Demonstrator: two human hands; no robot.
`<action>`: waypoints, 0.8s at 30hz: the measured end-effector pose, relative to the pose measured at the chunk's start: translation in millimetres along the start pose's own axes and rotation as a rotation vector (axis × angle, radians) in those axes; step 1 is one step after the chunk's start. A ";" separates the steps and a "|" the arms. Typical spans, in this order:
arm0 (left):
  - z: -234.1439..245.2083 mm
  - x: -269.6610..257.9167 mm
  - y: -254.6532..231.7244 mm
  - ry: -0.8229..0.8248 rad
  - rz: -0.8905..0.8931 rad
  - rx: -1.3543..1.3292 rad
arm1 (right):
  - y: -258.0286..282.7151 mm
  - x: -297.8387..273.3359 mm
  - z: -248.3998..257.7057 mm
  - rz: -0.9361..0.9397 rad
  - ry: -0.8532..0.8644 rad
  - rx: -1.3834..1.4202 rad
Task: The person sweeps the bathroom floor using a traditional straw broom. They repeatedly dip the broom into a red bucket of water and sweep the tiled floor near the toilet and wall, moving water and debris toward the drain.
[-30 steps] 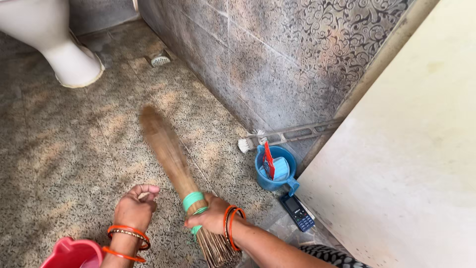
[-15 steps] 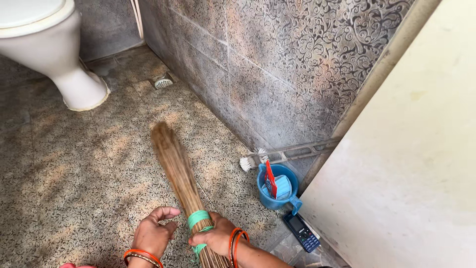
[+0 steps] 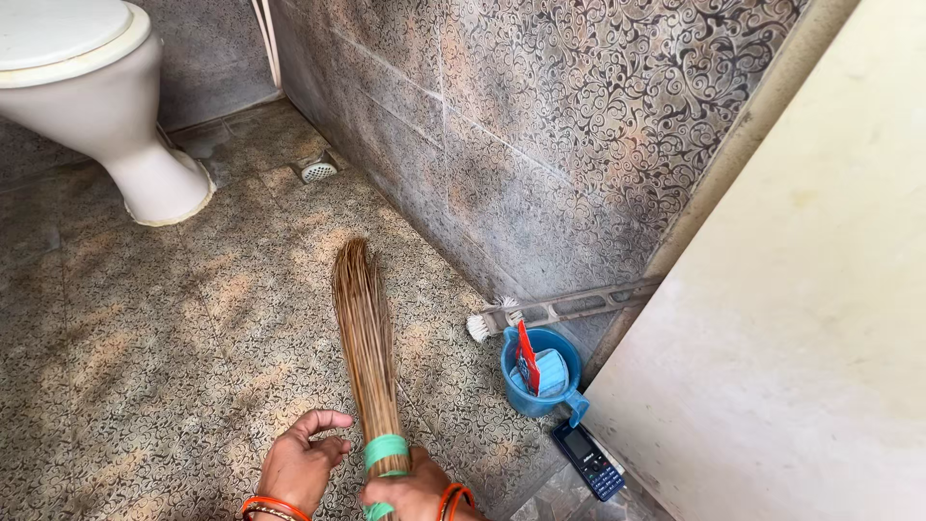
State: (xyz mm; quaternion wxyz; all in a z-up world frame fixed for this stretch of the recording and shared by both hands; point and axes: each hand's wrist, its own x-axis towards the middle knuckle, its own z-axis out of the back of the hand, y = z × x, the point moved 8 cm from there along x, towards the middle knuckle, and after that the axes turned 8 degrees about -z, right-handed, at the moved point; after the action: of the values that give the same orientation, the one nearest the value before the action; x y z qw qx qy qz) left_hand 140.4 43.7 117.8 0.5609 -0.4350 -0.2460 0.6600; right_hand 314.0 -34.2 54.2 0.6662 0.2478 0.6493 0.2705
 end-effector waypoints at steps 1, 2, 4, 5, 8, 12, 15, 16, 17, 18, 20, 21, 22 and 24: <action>-1.0 -1.1 -2.7 -0.004 -0.001 0.017 | -0.6 0.6 3.1 -0.008 -0.032 0.099; -1.7 -2.3 -5.2 -0.007 -0.002 0.035 | -2.9 3.0 5.0 -0.015 -0.063 0.198; -1.0 -3.1 -10.4 -0.011 -0.024 0.051 | -9.0 13.6 3.8 0.000 -0.095 0.360; -1.8 -3.7 -12.2 -0.009 -0.042 0.051 | -14.0 20.2 0.4 0.020 -0.096 0.424; 0.0 -3.2 -7.2 -0.004 -0.001 0.037 | -17.7 42.8 -14.7 0.137 0.019 0.520; 5.5 0.8 -3.0 -0.003 -0.059 -0.065 | -27.8 49.6 -24.3 0.045 0.009 0.369; 3.5 3.2 5.9 0.003 0.010 -0.042 | -2.6 32.7 -25.8 0.122 0.161 0.383; 1.5 5.5 4.2 -0.001 -0.017 -0.093 | 6.8 27.6 -13.4 0.113 0.108 0.346; -1.2 6.1 4.5 -0.004 -0.040 -0.141 | 14.5 21.0 2.5 0.099 0.057 0.309; -2.3 6.5 5.3 -0.007 -0.062 -0.190 | 22.1 14.2 16.6 0.085 0.007 0.272; -0.7 8.2 11.7 -0.016 -0.039 -0.171 | 26.9 4.8 28.7 -0.015 0.032 0.452; -0.2 9.6 13.7 -0.020 -0.030 -0.162 | 26.0 2.9 30.4 -0.064 0.043 0.542; 0.1 9.7 14.8 -0.018 -0.042 -0.173 | 27.9 2.6 30.1 -0.035 0.013 0.471; -0.9 11.2 13.7 -0.011 -0.070 -0.197 | 28.0 5.9 26.9 0.029 -0.050 0.332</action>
State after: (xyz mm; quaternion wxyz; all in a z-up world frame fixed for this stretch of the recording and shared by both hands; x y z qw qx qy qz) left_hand 134.1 50.8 102.8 0.5369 -0.4756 -0.3277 0.6149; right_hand 339.9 -9.2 69.9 0.6280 0.3702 0.6648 0.1629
